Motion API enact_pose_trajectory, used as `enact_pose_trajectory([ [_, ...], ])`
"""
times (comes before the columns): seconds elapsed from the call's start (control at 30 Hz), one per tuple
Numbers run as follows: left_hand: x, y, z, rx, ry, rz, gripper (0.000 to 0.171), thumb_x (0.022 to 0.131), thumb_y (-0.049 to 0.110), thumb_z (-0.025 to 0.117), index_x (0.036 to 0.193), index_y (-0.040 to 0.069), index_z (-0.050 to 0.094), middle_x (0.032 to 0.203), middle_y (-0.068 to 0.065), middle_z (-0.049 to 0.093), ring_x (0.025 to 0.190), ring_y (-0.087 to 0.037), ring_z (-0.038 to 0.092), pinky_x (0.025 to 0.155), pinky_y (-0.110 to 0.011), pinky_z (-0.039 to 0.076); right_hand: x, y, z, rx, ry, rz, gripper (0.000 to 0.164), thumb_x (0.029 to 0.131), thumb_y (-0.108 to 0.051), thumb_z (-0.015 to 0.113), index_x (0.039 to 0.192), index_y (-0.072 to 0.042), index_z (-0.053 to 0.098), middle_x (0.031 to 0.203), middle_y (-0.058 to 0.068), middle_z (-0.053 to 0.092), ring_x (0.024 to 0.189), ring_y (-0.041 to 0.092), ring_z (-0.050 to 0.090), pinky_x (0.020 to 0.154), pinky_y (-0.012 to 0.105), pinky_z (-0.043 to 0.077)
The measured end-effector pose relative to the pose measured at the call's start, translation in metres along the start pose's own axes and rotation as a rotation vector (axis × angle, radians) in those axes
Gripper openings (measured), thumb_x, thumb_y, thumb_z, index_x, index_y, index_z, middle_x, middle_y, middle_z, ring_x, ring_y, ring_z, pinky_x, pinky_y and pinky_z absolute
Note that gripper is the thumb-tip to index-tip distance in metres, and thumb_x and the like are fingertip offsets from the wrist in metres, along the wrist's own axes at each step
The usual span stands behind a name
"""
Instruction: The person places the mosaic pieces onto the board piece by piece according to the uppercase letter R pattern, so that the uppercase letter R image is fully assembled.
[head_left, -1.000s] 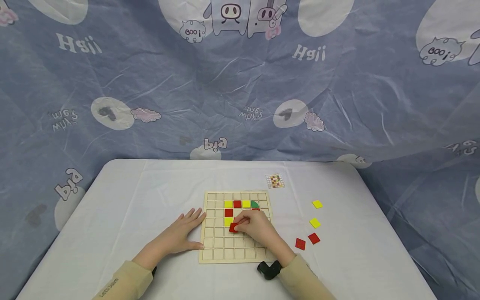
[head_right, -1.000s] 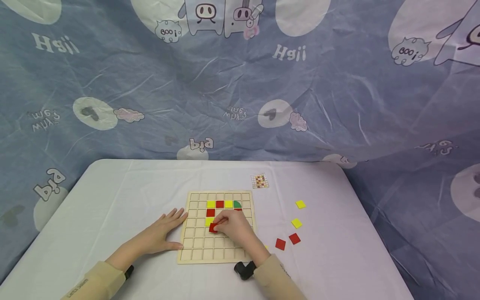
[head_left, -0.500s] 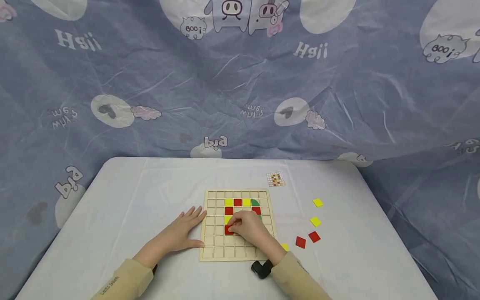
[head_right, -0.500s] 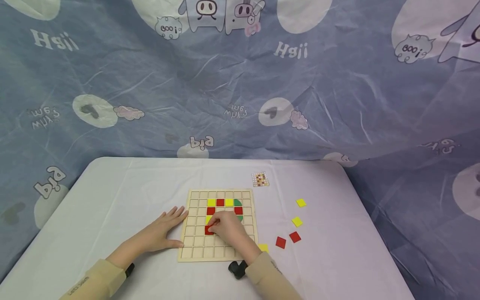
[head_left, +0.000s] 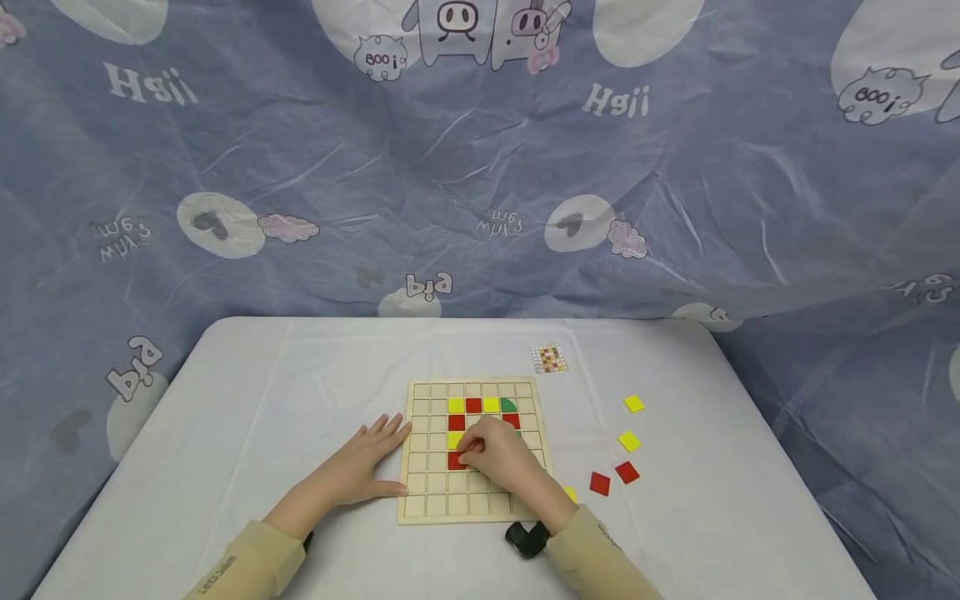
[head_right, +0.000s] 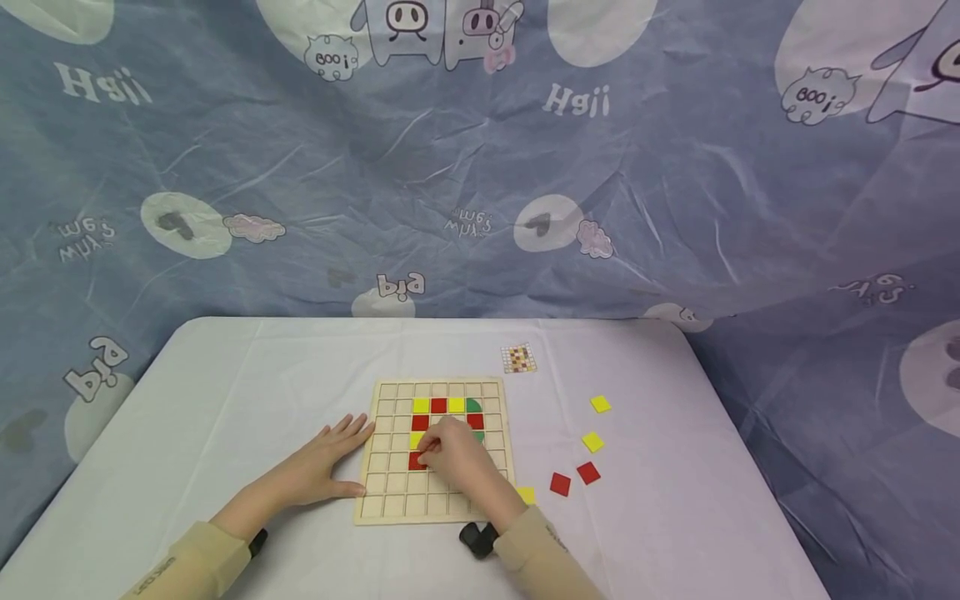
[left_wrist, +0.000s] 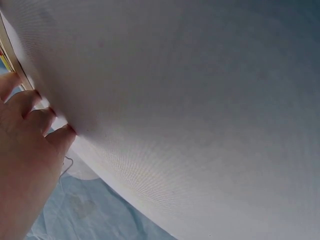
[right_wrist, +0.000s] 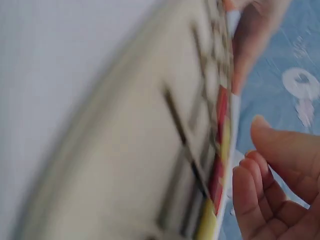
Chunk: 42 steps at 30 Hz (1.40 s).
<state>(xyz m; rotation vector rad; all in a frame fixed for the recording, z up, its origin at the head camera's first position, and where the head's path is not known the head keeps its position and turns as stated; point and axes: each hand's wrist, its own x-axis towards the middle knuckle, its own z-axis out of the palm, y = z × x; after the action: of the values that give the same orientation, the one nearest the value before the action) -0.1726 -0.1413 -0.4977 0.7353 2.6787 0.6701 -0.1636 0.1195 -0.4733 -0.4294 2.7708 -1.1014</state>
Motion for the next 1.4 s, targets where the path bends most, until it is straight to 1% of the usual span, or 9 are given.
enact_pose_trajectory([
  [0.13,0.000,0.001,0.000,0.010,0.000,-0.008,0.099,0.077,0.051,0.078,0.154,0.011,0.033,0.162,-0.015,0.025,0.151,-0.040,0.017,0.120,-0.061,0.017,-0.006,0.008,-0.022,0.064,0.052,0.012,0.006,0.084,-0.009,0.076,0.090,-0.010,0.075,0.083,-0.005,0.062,0.073,0.007,0.056,0.064,0.019,0.049],
  [0.3,-0.001,0.000,0.000,0.012,-0.001,-0.007,0.099,0.077,0.052,0.078,0.154,0.010,0.033,0.162,-0.016,0.025,0.151,-0.040,0.017,0.120,-0.061,0.017,-0.018,0.027,-0.053,0.093,0.158,0.120,0.011,0.084,-0.011,0.078,0.095,-0.010,0.075,0.087,-0.004,0.065,0.079,0.009,0.059,0.070,0.022,0.053],
  [0.53,0.001,-0.001,0.001,0.010,-0.003,-0.004,0.099,0.077,0.055,0.076,0.155,0.011,0.032,0.162,-0.015,0.024,0.151,-0.040,0.016,0.120,-0.061,0.017,-0.040,0.076,-0.095,0.016,0.249,0.285,0.020,0.085,-0.014,0.077,0.104,-0.009,0.074,0.095,0.002,0.070,0.090,0.018,0.063,0.072,0.026,0.053],
  [0.7,0.001,-0.001,0.002,0.009,-0.007,-0.004,0.099,0.077,0.054,0.076,0.155,0.012,0.032,0.162,-0.015,0.024,0.151,-0.040,0.016,0.120,-0.061,0.017,-0.060,0.110,-0.115,-0.032,0.263,0.371,0.027,0.088,-0.017,0.074,0.113,-0.006,0.071,0.106,0.011,0.070,0.100,0.028,0.064,0.077,0.034,0.055],
  [0.83,0.001,0.000,0.001,0.009,-0.007,-0.002,0.098,0.078,0.052,0.077,0.155,0.011,0.032,0.162,-0.015,0.024,0.151,-0.040,0.016,0.120,-0.061,0.017,-0.071,0.131,-0.124,-0.013,0.259,0.442,0.033,0.090,-0.021,0.071,0.119,-0.004,0.067,0.118,0.019,0.065,0.108,0.034,0.060,0.085,0.041,0.055],
  [0.93,0.001,0.000,0.001,0.012,-0.006,0.001,0.098,0.078,0.052,0.077,0.155,0.011,0.032,0.162,-0.015,0.024,0.151,-0.040,0.016,0.120,-0.061,0.017,-0.074,0.142,-0.126,-0.007,0.273,0.476,0.036,0.090,-0.020,0.071,0.120,-0.001,0.066,0.119,0.022,0.064,0.106,0.034,0.060,0.081,0.035,0.054],
  [1.0,0.002,-0.001,0.002,0.014,-0.006,0.001,0.098,0.078,0.052,0.077,0.155,0.012,0.032,0.163,-0.015,0.024,0.151,-0.039,0.016,0.120,-0.061,0.017,-0.074,0.146,-0.126,-0.019,0.284,0.484,0.036,0.088,-0.017,0.072,0.118,0.001,0.066,0.115,0.021,0.065,0.102,0.031,0.060,0.076,0.029,0.052],
  [1.1,0.002,-0.001,0.002,0.016,-0.005,0.000,0.099,0.077,0.052,0.077,0.155,0.012,0.032,0.163,-0.015,0.024,0.151,-0.039,0.016,0.120,-0.061,0.017,-0.073,0.147,-0.126,-0.028,0.290,0.510,0.036,0.086,-0.014,0.074,0.117,0.003,0.065,0.107,0.021,0.065,0.094,0.028,0.058,0.070,0.024,0.048],
  [1.4,0.001,0.000,0.001,0.018,-0.005,0.005,0.097,0.078,0.051,0.077,0.154,0.010,0.032,0.162,-0.016,0.025,0.151,-0.040,0.017,0.120,-0.061,0.018,-0.074,0.142,-0.124,-0.035,0.276,0.621,0.035,0.085,-0.013,0.075,0.113,0.003,0.064,0.099,0.019,0.063,0.085,0.027,0.057,0.066,0.028,0.049],
])
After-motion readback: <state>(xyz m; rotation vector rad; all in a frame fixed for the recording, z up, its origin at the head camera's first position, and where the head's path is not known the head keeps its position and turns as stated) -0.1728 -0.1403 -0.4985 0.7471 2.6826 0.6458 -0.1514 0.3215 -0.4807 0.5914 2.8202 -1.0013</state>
